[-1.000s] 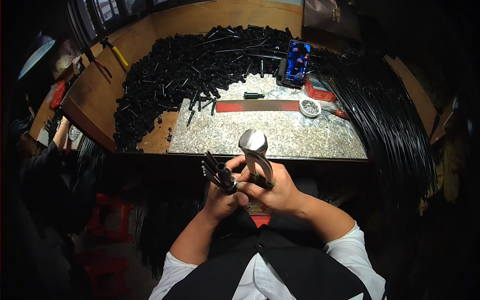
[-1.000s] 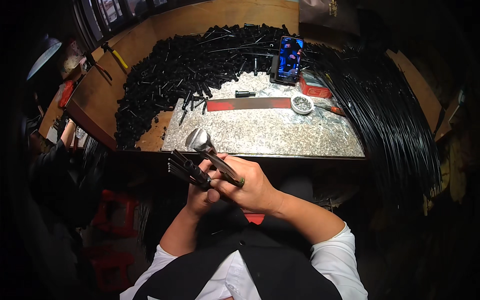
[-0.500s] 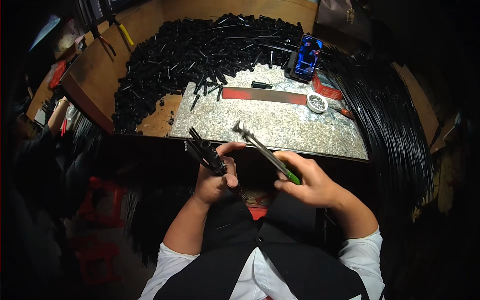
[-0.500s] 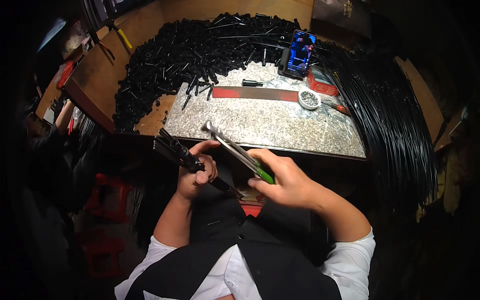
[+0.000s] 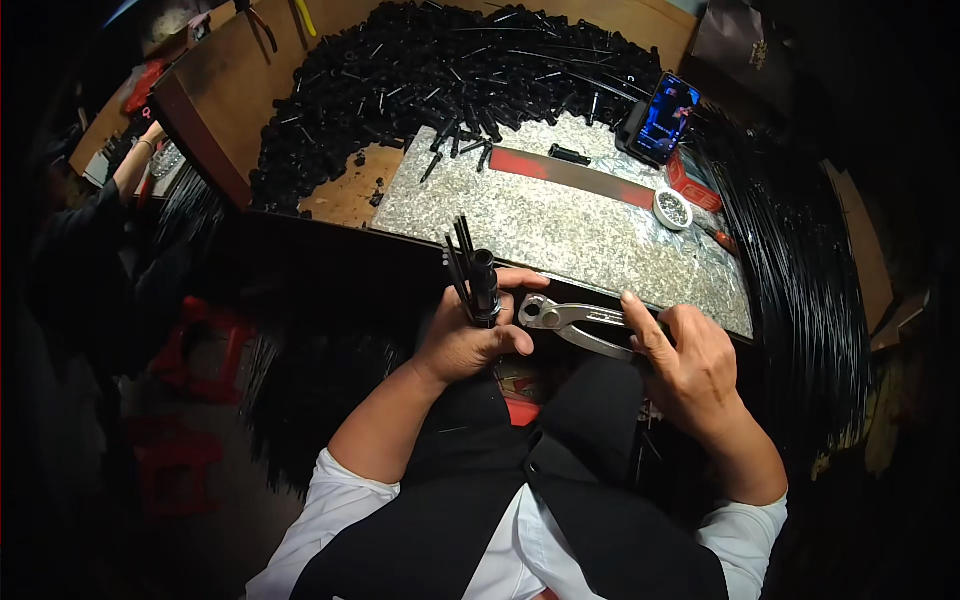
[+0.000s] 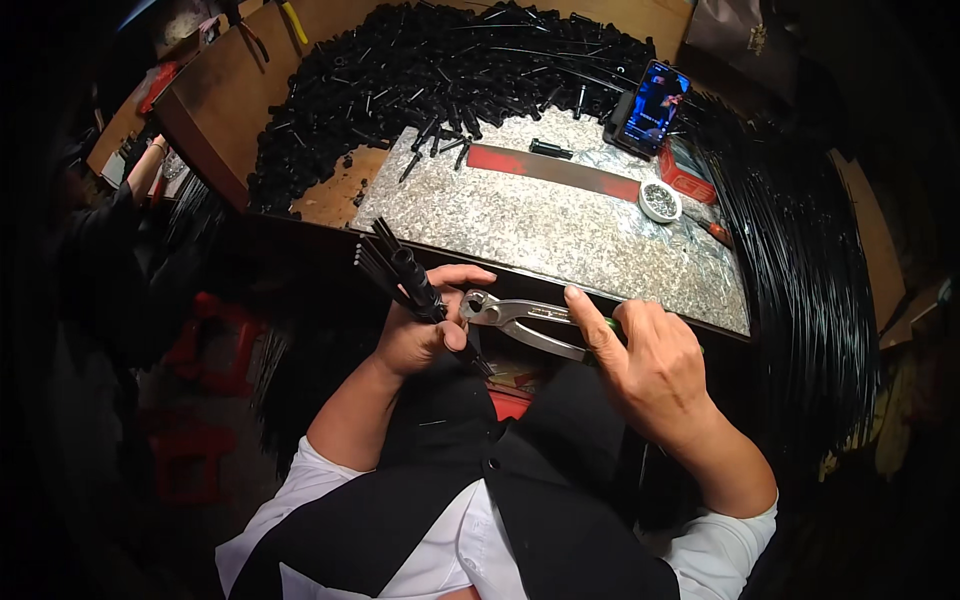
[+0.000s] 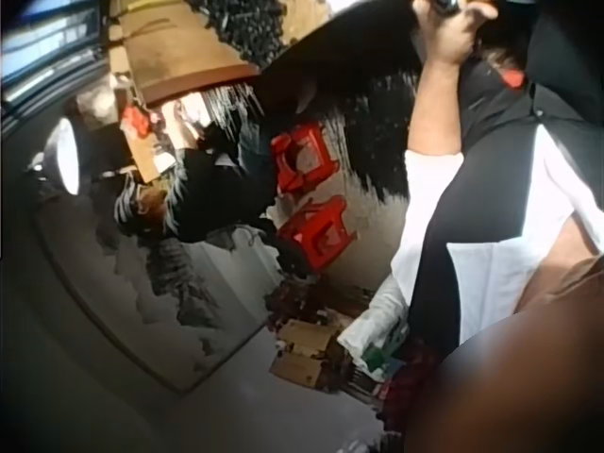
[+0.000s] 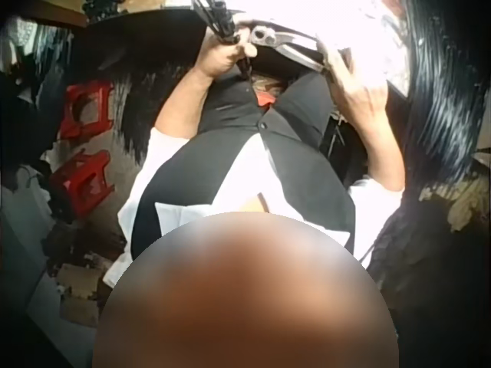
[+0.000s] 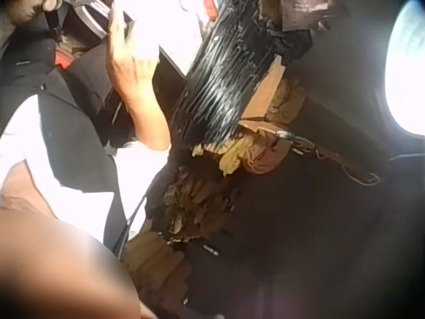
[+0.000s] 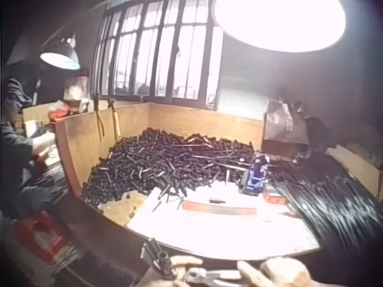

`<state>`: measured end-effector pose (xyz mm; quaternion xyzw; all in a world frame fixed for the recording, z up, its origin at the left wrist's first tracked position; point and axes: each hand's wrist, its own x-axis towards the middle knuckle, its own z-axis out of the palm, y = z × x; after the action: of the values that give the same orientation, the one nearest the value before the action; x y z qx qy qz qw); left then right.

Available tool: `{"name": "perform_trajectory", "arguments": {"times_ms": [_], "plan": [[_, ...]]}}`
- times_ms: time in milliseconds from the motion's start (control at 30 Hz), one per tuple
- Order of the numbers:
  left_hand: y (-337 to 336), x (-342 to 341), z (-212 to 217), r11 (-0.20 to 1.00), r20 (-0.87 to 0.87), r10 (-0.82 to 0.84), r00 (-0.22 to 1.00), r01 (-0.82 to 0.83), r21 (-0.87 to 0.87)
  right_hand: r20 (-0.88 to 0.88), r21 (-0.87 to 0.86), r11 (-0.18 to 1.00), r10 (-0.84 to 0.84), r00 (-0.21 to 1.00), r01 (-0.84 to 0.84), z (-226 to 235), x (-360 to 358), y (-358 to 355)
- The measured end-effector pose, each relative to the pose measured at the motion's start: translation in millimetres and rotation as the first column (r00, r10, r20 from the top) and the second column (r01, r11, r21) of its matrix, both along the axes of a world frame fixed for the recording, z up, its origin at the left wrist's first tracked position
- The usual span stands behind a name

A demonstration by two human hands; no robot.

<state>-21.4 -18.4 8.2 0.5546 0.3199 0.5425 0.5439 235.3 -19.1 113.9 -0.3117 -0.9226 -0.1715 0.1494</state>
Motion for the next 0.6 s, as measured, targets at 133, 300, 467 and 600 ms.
{"name": "perform_trajectory", "arguments": {"times_ms": [133, 300, 467, 600], "plan": [[-3.0, 7.6, -0.1, 1.000, 0.068, 0.025, 0.997, -0.025, 0.001, -0.006, 0.051, 0.999, 0.010, 1.000, -0.009, -0.4, -3.0, -1.8], [-4.4, 5.7, 0.9, 0.999, -0.046, 0.033, 0.998, -0.035, -0.039, -0.010, 0.069, 0.997, -0.020, 1.000, 0.020, -2.0, -4.4, -3.1], [-5.6, 8.0, 3.4, 0.998, -0.032, 0.026, 0.999, -0.028, -0.060, -0.010, 0.083, 0.997, -0.007, 1.000, 0.008, -5.1, -3.5, -2.1], [-5.6, 14.7, 8.0, 0.997, 0.068, 0.075, 0.995, -0.074, -0.023, -0.022, 0.063, 0.998, 0.003, 1.000, -0.001, -6.9, -4.1, -2.3]]}}
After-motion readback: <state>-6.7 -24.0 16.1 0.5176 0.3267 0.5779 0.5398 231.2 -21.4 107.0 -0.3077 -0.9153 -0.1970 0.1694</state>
